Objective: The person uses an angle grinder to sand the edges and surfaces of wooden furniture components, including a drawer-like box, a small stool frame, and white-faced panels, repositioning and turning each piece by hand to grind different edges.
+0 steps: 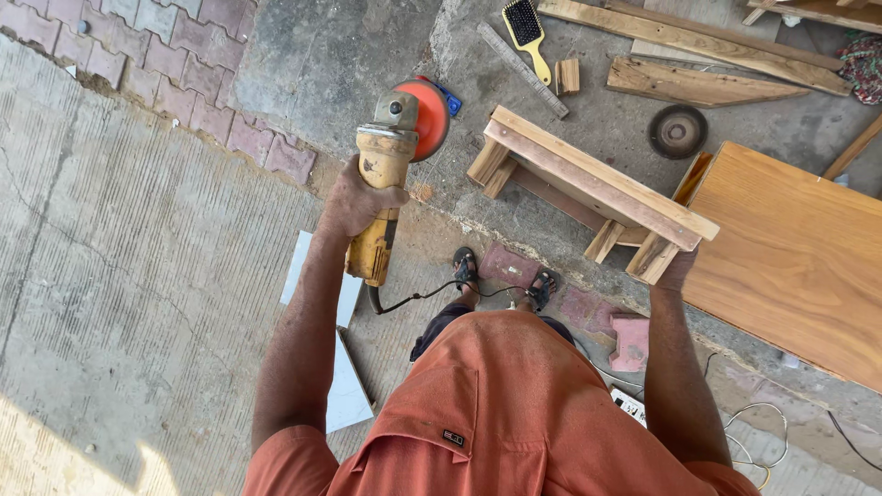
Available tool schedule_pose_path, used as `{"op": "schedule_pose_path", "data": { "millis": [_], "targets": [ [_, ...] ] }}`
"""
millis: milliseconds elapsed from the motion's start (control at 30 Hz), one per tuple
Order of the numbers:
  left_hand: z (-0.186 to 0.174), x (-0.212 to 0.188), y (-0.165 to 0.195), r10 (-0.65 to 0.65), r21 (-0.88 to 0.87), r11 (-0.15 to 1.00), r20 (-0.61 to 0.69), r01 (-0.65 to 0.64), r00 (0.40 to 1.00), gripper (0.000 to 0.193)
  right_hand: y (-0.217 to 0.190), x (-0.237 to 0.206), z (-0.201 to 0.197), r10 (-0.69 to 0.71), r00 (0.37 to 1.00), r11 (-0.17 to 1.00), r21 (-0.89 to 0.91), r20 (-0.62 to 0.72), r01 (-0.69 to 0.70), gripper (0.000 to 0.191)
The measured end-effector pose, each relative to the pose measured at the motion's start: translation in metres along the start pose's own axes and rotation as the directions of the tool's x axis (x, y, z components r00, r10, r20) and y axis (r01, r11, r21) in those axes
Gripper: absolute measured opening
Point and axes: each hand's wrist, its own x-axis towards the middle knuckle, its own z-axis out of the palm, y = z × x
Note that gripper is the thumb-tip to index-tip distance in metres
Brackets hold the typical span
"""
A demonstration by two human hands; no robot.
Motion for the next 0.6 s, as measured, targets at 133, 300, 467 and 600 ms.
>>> {"op": "schedule_pose_path", "data": {
  "millis": [133, 300, 467, 600],
  "targets": [
    [0.007, 0.003, 0.006, 0.026, 0.060, 0.998, 0.078, -0.031, 0.997, 0.078, 0.002, -0.002, 0.003, 0.001, 1.000, 1.000, 0.029, 0.027, -0.002, 0.046],
    [0.026, 0.002, 0.024, 0.009, 0.252, 0.967, 0.147, -0.046, 0.989, 0.085, 0.005, -0.003, -0.003, -0.010, 1.000, 1.000, -0.029, -0.010, 0.009, 0.047],
    [0.040, 0.002, 0.034, -0.026, 0.339, 0.940, 0.188, -0.039, 0.982, 0.087, 0.008, -0.001, -0.009, 0.038, 0.999, 0.990, 0.136, 0.020, -0.040, 0.050],
    [0.044, 0.003, 0.033, -0.087, 0.373, 0.928, 0.195, 0.008, 0.977, 0.089, 0.011, 0.001, -0.015, 0.015, 1.000, 0.995, 0.099, -0.026, -0.012, 0.050]
  ]
}}
